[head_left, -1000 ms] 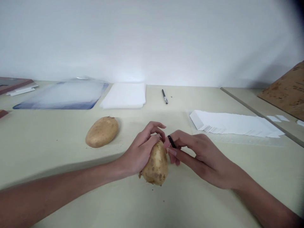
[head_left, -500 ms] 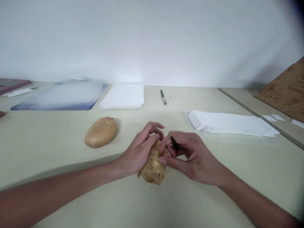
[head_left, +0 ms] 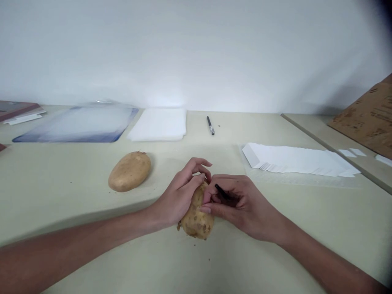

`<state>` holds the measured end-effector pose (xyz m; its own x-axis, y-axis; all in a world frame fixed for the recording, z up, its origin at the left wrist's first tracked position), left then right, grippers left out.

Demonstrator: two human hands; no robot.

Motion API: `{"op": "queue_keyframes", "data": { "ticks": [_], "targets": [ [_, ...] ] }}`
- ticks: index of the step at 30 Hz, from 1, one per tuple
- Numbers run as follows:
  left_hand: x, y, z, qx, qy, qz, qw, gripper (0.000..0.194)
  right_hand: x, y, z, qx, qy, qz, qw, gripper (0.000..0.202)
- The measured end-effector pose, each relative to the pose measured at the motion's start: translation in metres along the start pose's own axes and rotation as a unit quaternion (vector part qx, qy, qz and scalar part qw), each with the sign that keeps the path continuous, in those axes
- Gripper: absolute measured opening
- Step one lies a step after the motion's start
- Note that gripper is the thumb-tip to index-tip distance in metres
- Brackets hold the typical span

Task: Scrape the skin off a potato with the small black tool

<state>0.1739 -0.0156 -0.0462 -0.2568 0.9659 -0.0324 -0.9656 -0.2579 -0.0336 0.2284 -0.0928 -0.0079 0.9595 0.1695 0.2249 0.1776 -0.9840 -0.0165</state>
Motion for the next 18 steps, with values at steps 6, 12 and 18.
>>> {"op": "queue_keyframes", "data": {
  "ticks": [6,12,18],
  "targets": [
    [0.0,0.0,0.0,-0.001,0.005,-0.003,1.0,0.026,-0.001,0.002,-0.006,0.02,0.007,-0.054,0.998,0.017],
    [-0.001,0.0,-0.003,0.011,0.015,-0.003,1.0,0.026,0.01,0.005,0.002,0.022,-0.037,-0.008,0.999,0.024],
    [-0.001,-0.002,-0.004,0.003,0.009,-0.006,1.0,0.026,0.005,0.004,0.017,-0.007,0.002,-0.008,1.0,0.017]
  ]
}}
Point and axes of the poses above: each hand's wrist, its own y-axis away from the middle knuckle, its own x-axis out of the back of the hand, z = x × y, the point moved 10 cm from there along -y, towards the middle knuckle, and after that the axes turned 14 degrees about -z, right-handed, at the moved point
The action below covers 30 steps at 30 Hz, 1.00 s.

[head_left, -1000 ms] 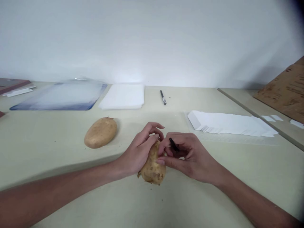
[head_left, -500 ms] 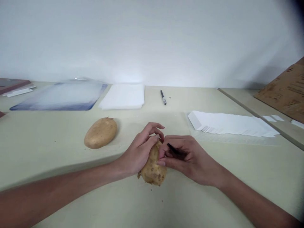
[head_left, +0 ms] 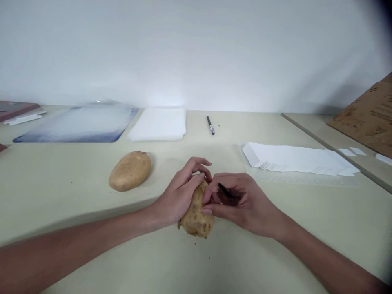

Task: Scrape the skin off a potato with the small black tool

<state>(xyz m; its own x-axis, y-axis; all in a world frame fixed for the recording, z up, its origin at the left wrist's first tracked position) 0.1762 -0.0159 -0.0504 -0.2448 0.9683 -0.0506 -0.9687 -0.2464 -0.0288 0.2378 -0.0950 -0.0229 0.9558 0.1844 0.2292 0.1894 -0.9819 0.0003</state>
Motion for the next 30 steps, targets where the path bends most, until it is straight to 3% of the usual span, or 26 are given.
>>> {"op": "queue_keyframes", "data": {
  "ticks": [8,13,15,18,23,27,30],
  "targets": [
    [0.002,0.003,0.002,-0.011,-0.021,0.003,1.0,0.026,-0.005,0.002,-0.004,-0.026,0.047,-0.013,0.998,0.013],
    [-0.001,0.001,-0.002,-0.007,0.032,-0.007,0.999,0.023,-0.013,0.005,-0.022,0.007,0.062,-0.125,0.99,0.009],
    [-0.002,0.0,-0.002,-0.009,0.048,-0.008,0.999,0.022,-0.009,0.008,-0.028,0.022,0.057,-0.141,0.988,0.008],
    [-0.004,0.0,-0.002,-0.006,0.07,-0.014,0.997,0.021,0.014,0.012,-0.035,0.048,0.065,-0.08,0.994,0.011],
    [-0.006,0.001,-0.001,0.006,0.076,-0.013,0.997,0.02,0.061,0.018,-0.03,0.004,0.174,0.101,0.98,0.009],
    [-0.006,0.001,0.001,0.003,0.075,-0.01,0.997,0.017,0.071,0.019,-0.03,-0.006,0.195,0.152,0.969,0.033],
    [-0.008,0.0,0.003,0.001,0.068,-0.02,0.998,0.015,0.071,0.023,-0.04,0.035,0.204,0.186,0.961,0.037]
  ]
}}
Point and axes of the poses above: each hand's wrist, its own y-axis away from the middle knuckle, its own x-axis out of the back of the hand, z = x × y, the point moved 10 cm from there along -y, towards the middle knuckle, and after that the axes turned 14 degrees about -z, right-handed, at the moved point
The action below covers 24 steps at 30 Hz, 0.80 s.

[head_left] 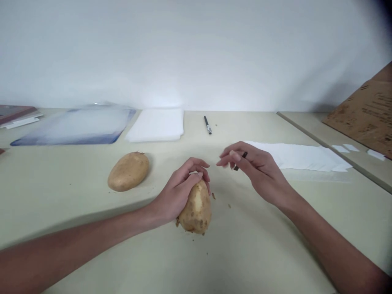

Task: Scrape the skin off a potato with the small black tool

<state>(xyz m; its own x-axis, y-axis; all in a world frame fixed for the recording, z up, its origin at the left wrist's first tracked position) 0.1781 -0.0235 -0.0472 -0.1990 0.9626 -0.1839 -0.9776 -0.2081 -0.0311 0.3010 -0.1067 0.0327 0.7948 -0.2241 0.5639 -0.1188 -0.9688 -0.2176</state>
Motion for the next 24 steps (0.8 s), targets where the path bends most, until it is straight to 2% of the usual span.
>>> {"op": "queue_keyframes", "data": {
  "ticks": [3,5,10,14,16,20,24],
  "targets": [
    [-0.003,0.0,0.003,-0.009,-0.004,-0.016,1.0,0.014,0.007,0.005,-0.01,0.03,0.031,0.06,0.997,0.038],
    [-0.002,0.002,0.006,-0.022,-0.001,-0.019,1.0,0.015,0.009,0.008,-0.007,0.022,-0.013,0.084,0.996,0.038],
    [-0.002,0.008,0.008,-0.032,0.032,-0.035,0.998,0.018,-0.01,0.001,-0.003,0.034,-0.197,0.017,0.98,0.029],
    [-0.005,0.009,0.005,-0.021,0.055,-0.053,0.997,0.021,-0.02,0.001,-0.012,0.069,-0.254,-0.034,0.964,0.01],
    [-0.005,0.009,0.002,-0.008,0.054,-0.044,0.998,0.02,-0.025,0.002,-0.015,0.076,-0.276,-0.06,0.956,0.01],
    [-0.005,0.011,-0.002,0.023,0.035,-0.024,0.999,0.017,-0.032,0.007,-0.01,0.067,-0.335,-0.064,0.938,0.022],
    [-0.013,0.008,-0.008,0.037,0.065,-0.05,0.996,0.015,-0.037,0.008,-0.004,0.063,-0.367,-0.061,0.926,0.016]
  ]
}}
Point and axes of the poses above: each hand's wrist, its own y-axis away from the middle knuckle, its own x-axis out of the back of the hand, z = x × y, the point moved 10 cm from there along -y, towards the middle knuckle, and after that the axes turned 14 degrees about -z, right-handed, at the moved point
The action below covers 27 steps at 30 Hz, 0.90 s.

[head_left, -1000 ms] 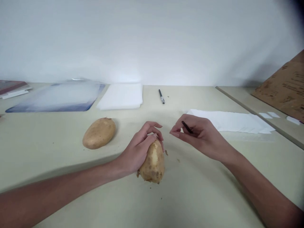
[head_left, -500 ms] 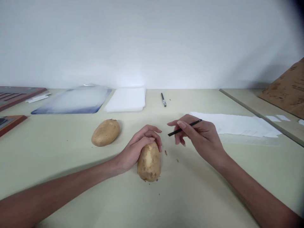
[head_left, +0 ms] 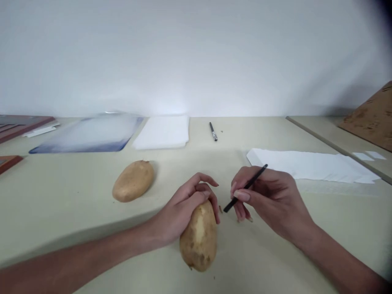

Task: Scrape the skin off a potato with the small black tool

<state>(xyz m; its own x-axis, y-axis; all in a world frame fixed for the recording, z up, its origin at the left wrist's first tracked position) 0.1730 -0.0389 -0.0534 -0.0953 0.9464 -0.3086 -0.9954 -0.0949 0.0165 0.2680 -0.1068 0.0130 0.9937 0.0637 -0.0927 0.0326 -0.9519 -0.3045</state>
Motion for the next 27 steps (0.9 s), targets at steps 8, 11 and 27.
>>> {"op": "queue_keyframes", "data": {
  "ticks": [8,11,27],
  "targets": [
    [0.002,-0.006,-0.003,0.01,0.028,0.009,1.0,0.012,-0.017,-0.005,0.033,-0.085,-0.071,0.029,0.993,0.012],
    [-0.002,-0.007,-0.002,0.006,0.041,-0.002,0.999,0.011,-0.026,-0.005,0.042,-0.101,-0.099,0.032,0.989,0.02],
    [-0.007,-0.008,0.004,0.025,0.01,-0.037,0.999,0.013,-0.021,-0.008,0.027,-0.056,-0.098,0.03,0.993,0.015]
  ]
}}
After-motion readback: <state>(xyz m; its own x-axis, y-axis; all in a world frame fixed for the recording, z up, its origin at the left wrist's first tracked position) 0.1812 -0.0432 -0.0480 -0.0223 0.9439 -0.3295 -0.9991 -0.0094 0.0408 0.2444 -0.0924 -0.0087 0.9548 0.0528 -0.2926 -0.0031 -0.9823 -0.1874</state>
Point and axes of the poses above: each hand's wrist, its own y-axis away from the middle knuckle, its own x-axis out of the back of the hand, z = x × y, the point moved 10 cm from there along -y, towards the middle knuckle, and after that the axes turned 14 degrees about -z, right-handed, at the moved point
